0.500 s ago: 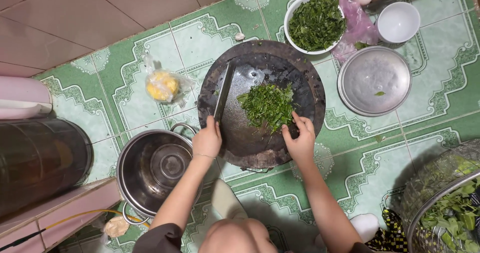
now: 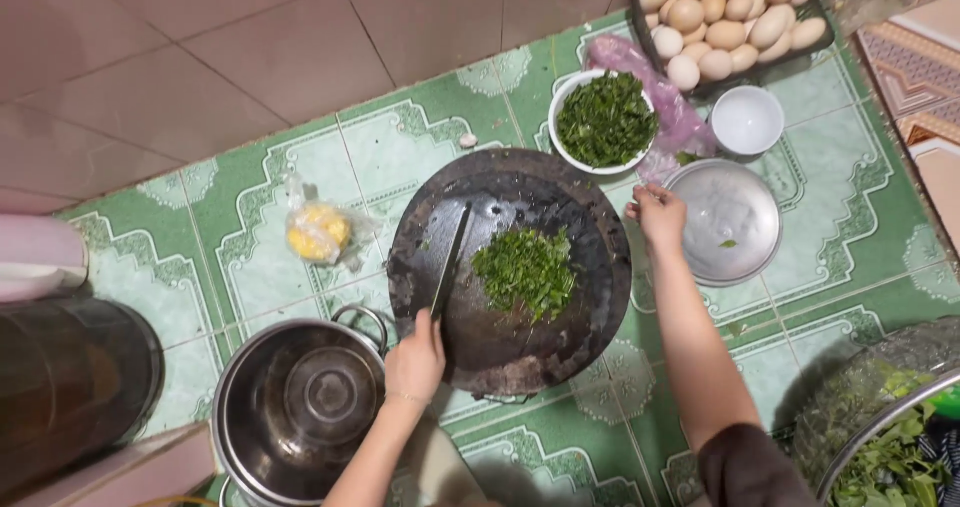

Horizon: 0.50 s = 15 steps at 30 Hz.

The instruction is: The person chops leafy green herbs with a cleaver on a large round cutting board, gathering the leaves and slicing through them repeatedly. They transfer the chopped herbs into a white bowl, rinse their hands at the sink, then return to chop the remaining herbs and carry the bowl of herbs to the sink counter.

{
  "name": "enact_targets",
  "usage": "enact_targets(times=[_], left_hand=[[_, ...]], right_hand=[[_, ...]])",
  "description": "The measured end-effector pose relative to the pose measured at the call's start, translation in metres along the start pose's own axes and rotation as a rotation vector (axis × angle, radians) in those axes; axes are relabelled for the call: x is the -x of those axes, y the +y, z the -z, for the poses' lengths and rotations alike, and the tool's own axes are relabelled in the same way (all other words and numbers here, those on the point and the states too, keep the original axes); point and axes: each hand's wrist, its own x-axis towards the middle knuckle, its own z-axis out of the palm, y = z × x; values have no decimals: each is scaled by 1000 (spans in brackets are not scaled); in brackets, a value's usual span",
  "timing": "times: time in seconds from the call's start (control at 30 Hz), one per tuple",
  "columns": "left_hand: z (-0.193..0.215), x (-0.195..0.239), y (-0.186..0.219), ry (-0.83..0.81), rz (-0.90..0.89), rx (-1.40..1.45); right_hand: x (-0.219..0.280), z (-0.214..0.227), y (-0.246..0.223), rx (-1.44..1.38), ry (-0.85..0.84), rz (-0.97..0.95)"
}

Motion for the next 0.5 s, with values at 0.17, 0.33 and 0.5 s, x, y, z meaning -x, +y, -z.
enact_targets(times=[0.17,0.33,0.5], left_hand=[[-4,6,-17,16,-5,41],[0,11,-23,19,39,65],[-3,16,-29,75,89,13]], right_hand=[[-92,-5,35,-347,-310,-267],[-79,-33,15,-487,-357,-261],[-103,-42,52,-442,-203,-216]])
